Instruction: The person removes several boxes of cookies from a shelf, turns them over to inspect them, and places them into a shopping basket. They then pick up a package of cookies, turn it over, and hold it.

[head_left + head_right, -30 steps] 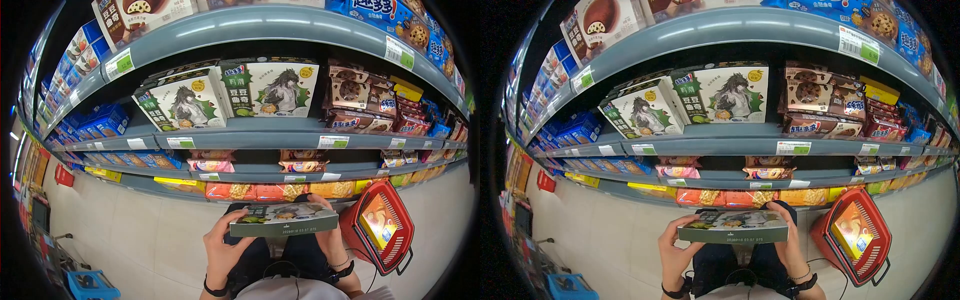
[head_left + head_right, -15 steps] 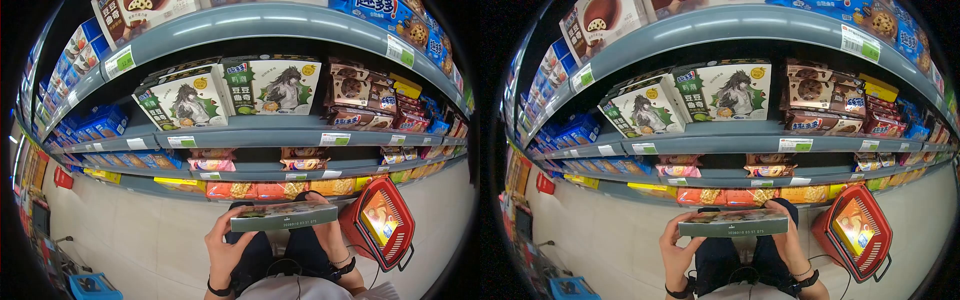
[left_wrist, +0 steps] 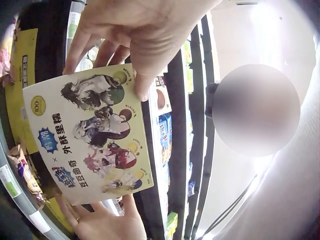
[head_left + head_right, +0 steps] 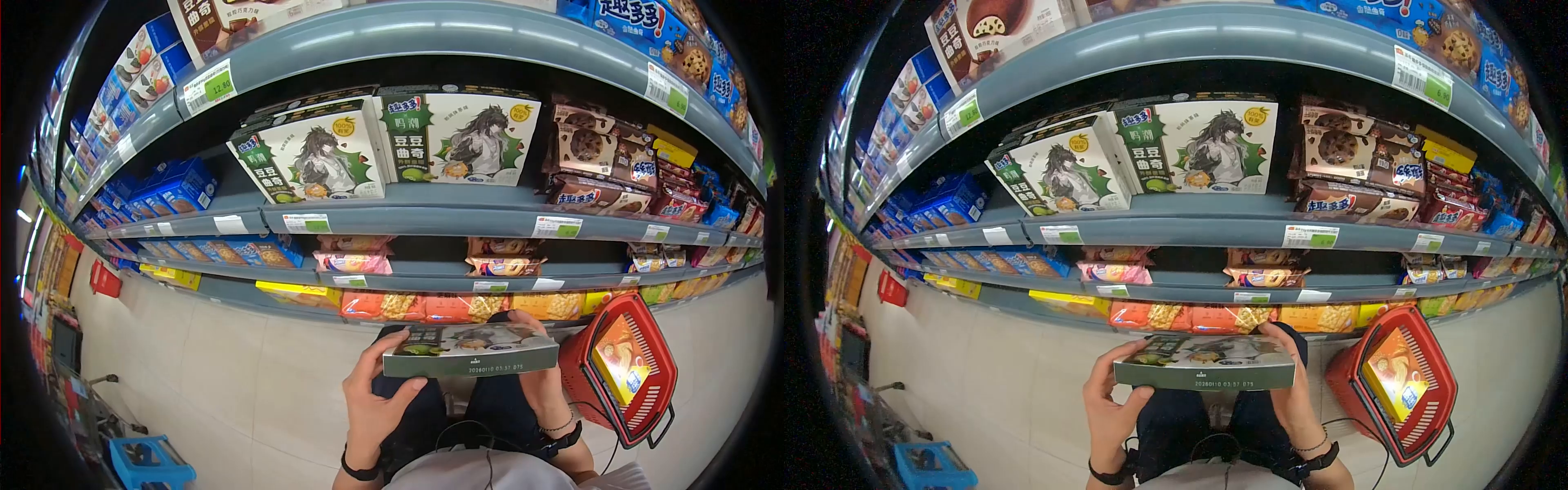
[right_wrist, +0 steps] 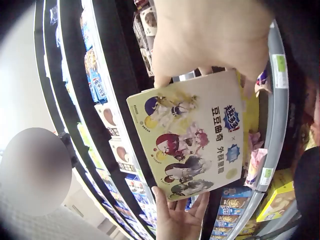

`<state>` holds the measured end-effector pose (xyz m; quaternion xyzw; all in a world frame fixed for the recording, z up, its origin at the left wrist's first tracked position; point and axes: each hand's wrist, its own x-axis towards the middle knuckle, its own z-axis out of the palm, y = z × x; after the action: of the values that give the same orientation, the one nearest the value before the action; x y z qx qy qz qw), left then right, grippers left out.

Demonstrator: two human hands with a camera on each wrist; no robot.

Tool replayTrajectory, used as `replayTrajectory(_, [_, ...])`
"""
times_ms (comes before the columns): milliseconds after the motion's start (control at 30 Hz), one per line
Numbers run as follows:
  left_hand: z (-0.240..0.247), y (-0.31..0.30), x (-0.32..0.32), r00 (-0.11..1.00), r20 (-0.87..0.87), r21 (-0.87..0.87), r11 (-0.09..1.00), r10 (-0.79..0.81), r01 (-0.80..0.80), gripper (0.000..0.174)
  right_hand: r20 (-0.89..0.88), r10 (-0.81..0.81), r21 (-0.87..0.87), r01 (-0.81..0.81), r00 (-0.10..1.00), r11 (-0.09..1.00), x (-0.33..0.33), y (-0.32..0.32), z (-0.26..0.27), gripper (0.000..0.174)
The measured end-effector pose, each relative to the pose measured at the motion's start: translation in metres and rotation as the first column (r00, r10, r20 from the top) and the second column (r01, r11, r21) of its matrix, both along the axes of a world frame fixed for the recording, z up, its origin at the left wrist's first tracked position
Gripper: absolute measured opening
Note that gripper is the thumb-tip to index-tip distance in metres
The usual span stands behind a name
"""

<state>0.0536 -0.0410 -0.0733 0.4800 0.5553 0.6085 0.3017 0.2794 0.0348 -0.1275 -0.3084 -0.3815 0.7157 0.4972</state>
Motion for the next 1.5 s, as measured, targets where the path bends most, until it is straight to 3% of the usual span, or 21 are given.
replayTrajectory(67, [0.000,0.000,0.001,1.000,0.011,0.005,1.000,0.000,-0.001,0.053,0.053,-0.042,0.046,0.040,0.998,0.998,0.000,-0.001,0.000,0.074])
replayTrajectory(200, [-0.003,0.003,0.003,0.999,-0.036,0.078,0.997,-0.011,0.013,0.052,-0.056,-0.058,0.059,0.061,0.997,0.996,0.000,0.000,0.006,0.077])
replayTrajectory(267, [-0.003,0.002,0.004,1.000,-0.028,0.108,0.994,-0.014,0.017,0.052,0.090,-0.136,0.171,0.119,0.987,0.978,0.002,0.001,0.010,0.073])
replayTrajectory(533, [-0.004,0.006,0.005,1.000,0.005,0.108,0.994,0.008,-0.009,0.055,0.069,-0.090,0.166,0.078,0.994,0.983,0.012,0.001,0.006,0.051])
replayTrajectory(767, [-0.005,0.006,0.005,1.000,-0.007,0.115,0.993,0.021,-0.020,0.055,0.086,-0.089,0.199,0.070,0.992,0.978,0.013,0.001,0.007,0.053])
replayTrajectory(833, [-0.010,0.002,0.002,0.994,-0.112,0.167,0.986,-0.004,0.022,0.058,0.018,-0.093,0.133,0.090,0.995,0.987,0.013,0.000,0.009,0.065])
replayTrajectory(967, [-0.018,0.000,0.002,0.994,-0.106,0.229,0.973,0.006,0.018,0.061,-0.040,-0.110,0.050,0.112,0.993,0.992,0.011,-0.001,0.011,0.064])
replayTrajectory(1100, [-0.020,0.000,0.000,0.978,-0.208,0.279,0.959,0.018,0.042,0.061,-0.228,0.040,-0.088,-0.061,0.973,0.994,0.020,-0.002,0.005,0.062])
replayTrajectory(1133, [-0.027,-0.002,-0.006,0.956,-0.292,0.312,0.942,-0.026,0.121,0.059,-0.297,0.086,-0.116,-0.126,0.951,0.985,0.026,-0.002,0.000,0.061])
replayTrajectory(1167, [-0.018,0.002,0.003,0.952,-0.305,0.303,0.948,0.004,0.093,0.049,-0.268,0.089,-0.166,-0.137,0.959,0.977,0.031,-0.002,0.000,0.058])
replayTrajectory(1200, [-0.009,0.005,0.014,0.948,-0.318,0.288,0.955,0.026,0.071,0.052,-0.243,0.083,-0.226,-0.139,0.967,0.964,0.035,-0.003,-0.001,0.056])
replayTrajectory(1233, [-0.017,0.007,0.012,0.965,-0.240,0.233,0.958,-0.111,0.168,0.050,-0.272,0.103,-0.286,-0.183,0.957,0.941,0.040,-0.002,-0.013,0.054])
replayTrajectory(1267, [-0.026,0.008,0.009,0.959,-0.163,0.181,0.948,-0.234,0.262,0.059,-0.314,0.130,-0.335,-0.238,0.940,0.912,0.049,-0.002,-0.023,0.052])
replayTrajectory(1300, [-0.030,0.017,0.011,0.903,-0.318,0.190,0.913,-0.289,0.360,0.054,-0.294,0.052,-0.355,-0.159,0.954,0.921,0.056,-0.006,-0.023,0.046])
replayTrajectory(1333, [-0.030,0.023,0.025,0.887,-0.314,0.190,0.893,-0.338,0.408,0.054,-0.291,-0.001,-0.358,-0.108,0.957,0.928,0.068,-0.012,-0.029,0.046])
replayTrajectory(1400, [-0.027,0.029,0.055,0.923,-0.090,-0.080,0.926,-0.374,0.368,0.062,-0.233,-0.264,-0.390,0.159,0.936,0.907,0.090,-0.021,-0.046,0.040])
replayTrajectory(1433, [-0.026,0.036,0.063,0.858,-0.036,-0.080,0.857,-0.513,0.509,0.070,-0.223,-0.423,-0.373,0.325,0.878,0.869,0.100,-0.027,-0.052,0.034])
replayTrajectory(1500, [-0.032,0.039,0.072,0.826,-0.001,-0.087,0.823,-0.564,0.562,0.069,-0.072,-0.686,-0.325,0.633,0.724,0.703,0.127,-0.040,-0.066,0.033])
